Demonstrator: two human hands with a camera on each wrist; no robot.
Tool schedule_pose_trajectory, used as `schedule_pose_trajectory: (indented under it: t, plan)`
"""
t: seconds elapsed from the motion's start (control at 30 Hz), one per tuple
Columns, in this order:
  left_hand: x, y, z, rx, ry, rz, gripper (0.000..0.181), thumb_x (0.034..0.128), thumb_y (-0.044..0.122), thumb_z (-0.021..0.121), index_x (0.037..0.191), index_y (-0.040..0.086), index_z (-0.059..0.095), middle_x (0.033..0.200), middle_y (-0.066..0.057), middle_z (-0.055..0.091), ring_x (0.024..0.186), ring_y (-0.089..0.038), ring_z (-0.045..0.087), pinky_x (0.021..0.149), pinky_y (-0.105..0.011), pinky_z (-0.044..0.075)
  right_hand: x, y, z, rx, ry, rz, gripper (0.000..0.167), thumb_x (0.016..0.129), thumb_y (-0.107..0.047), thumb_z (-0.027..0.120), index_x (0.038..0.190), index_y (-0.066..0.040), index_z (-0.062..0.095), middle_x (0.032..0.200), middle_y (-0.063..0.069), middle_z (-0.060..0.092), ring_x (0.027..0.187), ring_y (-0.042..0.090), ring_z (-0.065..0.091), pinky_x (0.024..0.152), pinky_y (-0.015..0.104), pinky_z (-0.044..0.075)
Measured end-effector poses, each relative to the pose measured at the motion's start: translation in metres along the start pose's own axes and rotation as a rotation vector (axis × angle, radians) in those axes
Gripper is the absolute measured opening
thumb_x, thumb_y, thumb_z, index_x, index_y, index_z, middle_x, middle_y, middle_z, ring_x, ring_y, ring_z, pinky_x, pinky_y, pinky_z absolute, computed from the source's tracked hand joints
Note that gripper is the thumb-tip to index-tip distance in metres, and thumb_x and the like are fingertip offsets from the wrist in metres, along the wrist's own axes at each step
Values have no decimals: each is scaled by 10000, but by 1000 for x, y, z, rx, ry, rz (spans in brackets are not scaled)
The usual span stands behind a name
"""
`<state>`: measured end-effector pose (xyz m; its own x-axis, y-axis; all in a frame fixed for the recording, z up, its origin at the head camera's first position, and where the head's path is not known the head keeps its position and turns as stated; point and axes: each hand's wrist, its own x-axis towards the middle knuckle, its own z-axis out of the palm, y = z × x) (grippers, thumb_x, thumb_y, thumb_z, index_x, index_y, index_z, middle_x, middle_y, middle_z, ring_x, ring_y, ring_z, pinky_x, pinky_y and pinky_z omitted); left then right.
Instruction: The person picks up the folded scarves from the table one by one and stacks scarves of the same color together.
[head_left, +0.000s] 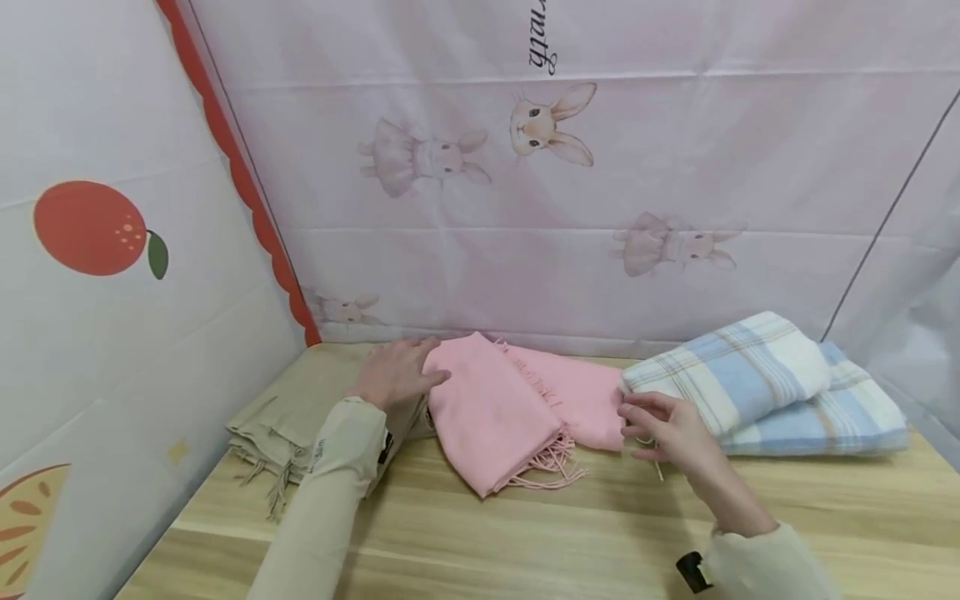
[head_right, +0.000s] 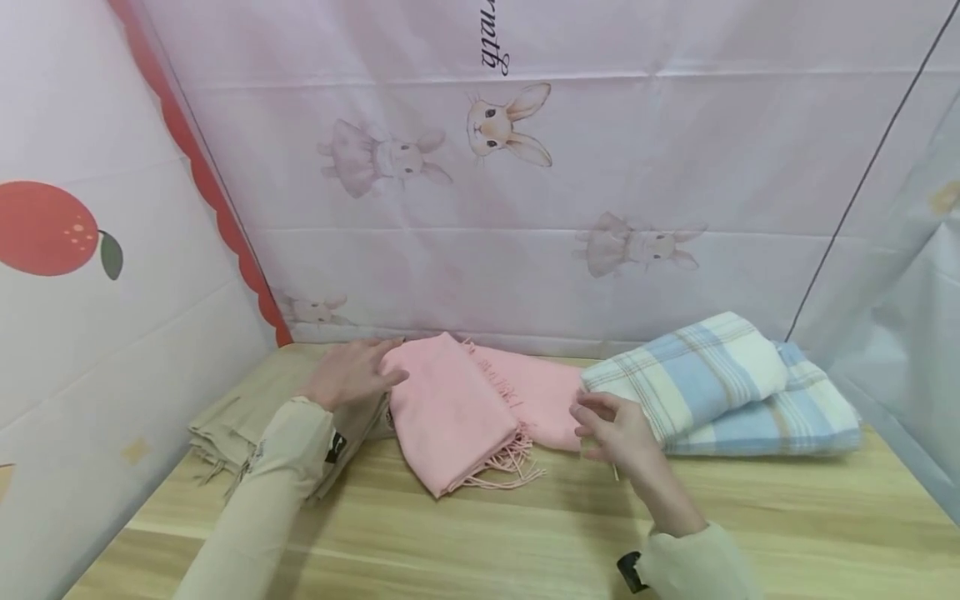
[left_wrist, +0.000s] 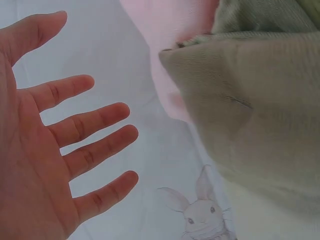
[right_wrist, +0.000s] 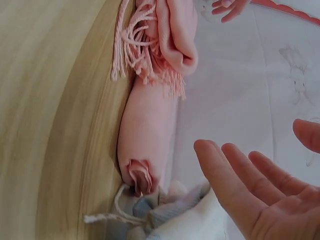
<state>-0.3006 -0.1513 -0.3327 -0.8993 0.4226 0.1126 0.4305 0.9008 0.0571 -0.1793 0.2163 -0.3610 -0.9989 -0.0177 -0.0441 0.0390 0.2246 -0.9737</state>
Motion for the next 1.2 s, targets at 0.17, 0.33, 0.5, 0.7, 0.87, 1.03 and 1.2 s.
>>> schedule_pose_trajectory:
  t: [0.17,0.33,0.5,0.7,0.87,1.03,1.2]
  plan:
    - [5,-5,1,-8,-37,-19,641,986,474,571,1481,69,519,1437,-188,555,1272,-409,541,988,-622,445,3,1,6,44,-66,19,538,1059,-133,531,1451,190,354,1424,320,500,974,223,709,766,413,598]
    - [9,-11,3,-10,2,22,610,980,445,589,1444,51,548,1401,-194,583,1207,-404,587,941,-583,493,5,2,18,109,-128,47,547,1072,-160,491,1455,192,321,1518,355,349,1072,343,681,781,464,592]
    - [14,-18,2,-49,-23,4,594,978,424,582,1437,48,555,1430,-198,558,1263,-404,548,985,-586,464,5,0,32,139,-156,87,582,1060,-207,520,1459,169,325,1500,359,361,1170,411,613,810,507,580]
    - [25,-20,5,-87,-89,-5,630,974,458,564,1452,47,543,1464,-173,532,1321,-381,501,1046,-551,425,0,1,40,202,-181,133,581,1056,-220,517,1442,162,311,1389,363,502,1134,429,631,830,542,567]
    - [31,-26,11,-135,-79,-15,632,963,455,570,1460,66,543,1409,-162,582,1279,-379,539,1022,-553,443,-2,7,52,296,-224,146,601,1060,-216,499,1457,161,250,1394,386,437,1138,429,618,836,550,562]
    - [35,-31,16,-176,-89,-38,633,963,457,576,1448,52,549,1345,-156,628,1203,-371,593,992,-537,466,-2,14,68,352,-208,186,629,1045,-212,502,1476,139,207,1408,420,379,1102,456,628,792,556,573]
    - [41,-33,19,-173,-120,-64,634,974,464,553,1441,35,537,1341,-165,622,1210,-367,587,993,-527,466,-5,16,84,352,-165,198,648,1016,-195,545,1504,92,229,1428,404,357,1099,515,608,730,573,579]
